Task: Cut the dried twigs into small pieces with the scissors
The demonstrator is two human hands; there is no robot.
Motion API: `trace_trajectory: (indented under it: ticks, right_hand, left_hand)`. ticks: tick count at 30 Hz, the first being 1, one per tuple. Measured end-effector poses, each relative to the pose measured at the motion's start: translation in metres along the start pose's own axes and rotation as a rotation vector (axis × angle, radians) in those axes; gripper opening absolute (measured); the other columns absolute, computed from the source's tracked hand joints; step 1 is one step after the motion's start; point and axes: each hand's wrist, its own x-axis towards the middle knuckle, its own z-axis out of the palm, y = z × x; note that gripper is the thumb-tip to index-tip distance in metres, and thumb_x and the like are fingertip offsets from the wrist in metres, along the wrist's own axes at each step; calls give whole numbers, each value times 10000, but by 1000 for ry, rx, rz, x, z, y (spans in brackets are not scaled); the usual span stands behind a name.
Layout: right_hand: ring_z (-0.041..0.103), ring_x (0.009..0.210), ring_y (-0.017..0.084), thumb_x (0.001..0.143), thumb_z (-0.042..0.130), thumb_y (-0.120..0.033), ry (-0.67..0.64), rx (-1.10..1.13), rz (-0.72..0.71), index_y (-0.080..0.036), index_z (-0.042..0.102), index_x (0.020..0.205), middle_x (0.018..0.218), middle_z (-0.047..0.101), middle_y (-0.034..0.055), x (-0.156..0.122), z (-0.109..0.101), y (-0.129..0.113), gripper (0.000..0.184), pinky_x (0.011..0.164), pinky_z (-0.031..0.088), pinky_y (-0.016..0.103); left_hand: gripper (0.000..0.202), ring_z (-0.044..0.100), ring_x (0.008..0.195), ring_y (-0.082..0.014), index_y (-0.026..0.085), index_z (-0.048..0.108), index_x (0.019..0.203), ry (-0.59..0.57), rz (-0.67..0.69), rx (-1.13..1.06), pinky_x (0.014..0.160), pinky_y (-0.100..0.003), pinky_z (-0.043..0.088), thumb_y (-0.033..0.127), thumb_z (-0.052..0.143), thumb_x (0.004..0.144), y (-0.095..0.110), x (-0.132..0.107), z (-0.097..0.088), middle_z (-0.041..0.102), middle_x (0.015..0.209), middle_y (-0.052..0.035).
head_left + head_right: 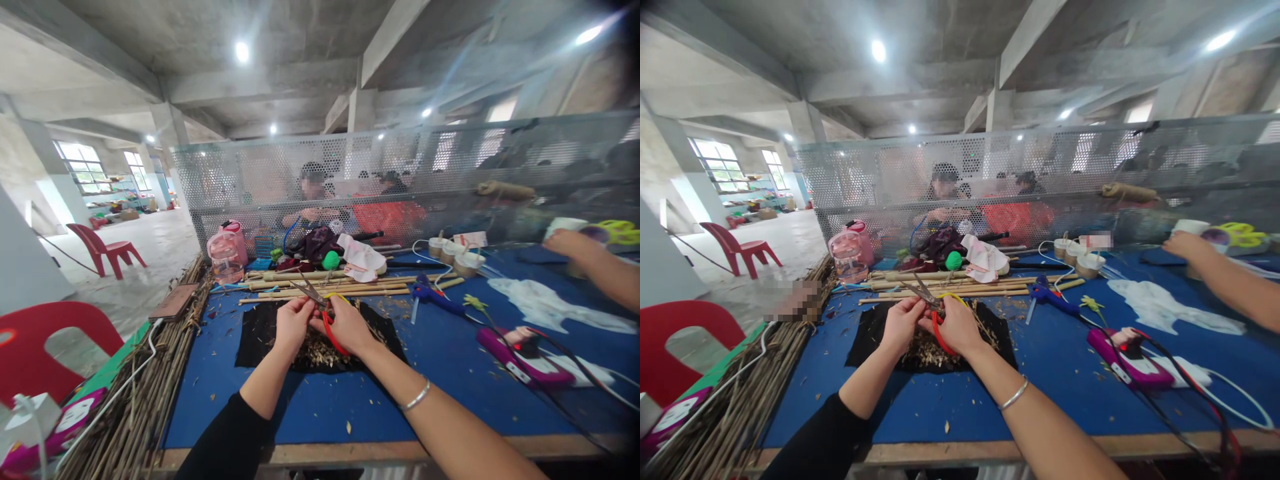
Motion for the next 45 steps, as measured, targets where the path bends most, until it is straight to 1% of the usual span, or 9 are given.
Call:
trace_trajectory:
  ticks: [5,11,16,20,24,27,33,39,45]
  right_hand:
    - [606,697,195,738,538,-566,-78,15,86,-209,507,801,754,641,28,0,-5,0,363,570,342,255]
    - [598,640,193,740,492,-620,-118,-12,113,-216,501,714,681,634,23,1,-3,5,405,521,313,247]
    - [609,651,204,757,453,-640,-107,-34,98,-217,504,697,670,637,34,2,1,8,430,532,317,251]
    - [616,666,211,769,446,-632,-129,-46,107,-217,514,694,672,638,39,3,1,7,427,544,325,259]
    - [620,695,218,747,497,-611,-119,-75,107,-212,530,784,735,648,43,2,-2,4,403,559,335,268]
    - [610,740,216,721,551,-582,-88,-68,60,-202,515,856,811,642,53,2,-1,2,405,592,355,273]
    - [570,798,214,701,600,-538,-19,-50,-32,-185,496,836,841,604,72,1,2,3,392,661,369,288]
    - [576,670,182,742,543,-552,-93,34,56,-205,483,807,752,618,25,-1,3,4,358,568,328,258]
    - [570,628,175,736,538,-562,-84,76,97,-214,487,750,693,613,14,0,4,3,352,532,300,246]
  left_hand:
    - [235,569,565,-105,123,696,803,32,0,-24,546,-210,461,298,684,646,-2,2,-1,658,654,-21]
    - [242,566,554,-99,120,694,792,86,-15,-31,549,-215,473,296,703,627,-2,4,-2,657,655,-22]
    - [223,567,543,-96,120,682,783,99,-36,-53,540,-216,482,279,706,628,-1,4,-2,655,648,-19]
    - [218,565,531,-91,118,674,773,111,-68,-62,524,-205,474,271,711,622,0,4,-2,648,634,-18]
    - [252,555,528,-79,112,663,777,117,-77,-110,511,-187,458,289,722,608,2,4,-1,636,631,-14]
    - [268,543,527,-70,108,662,775,118,-65,-128,514,-177,449,296,728,595,2,4,-1,625,623,-5]
    - [227,520,509,-67,107,668,722,53,-65,-100,507,-175,428,276,724,581,1,3,0,618,589,2]
    - [243,528,524,-80,114,670,743,43,-48,-88,521,-186,432,312,706,608,-1,2,0,612,594,-1]
    - [253,558,557,-102,125,663,773,69,0,-59,536,-201,445,346,674,650,-5,3,1,629,630,-12]
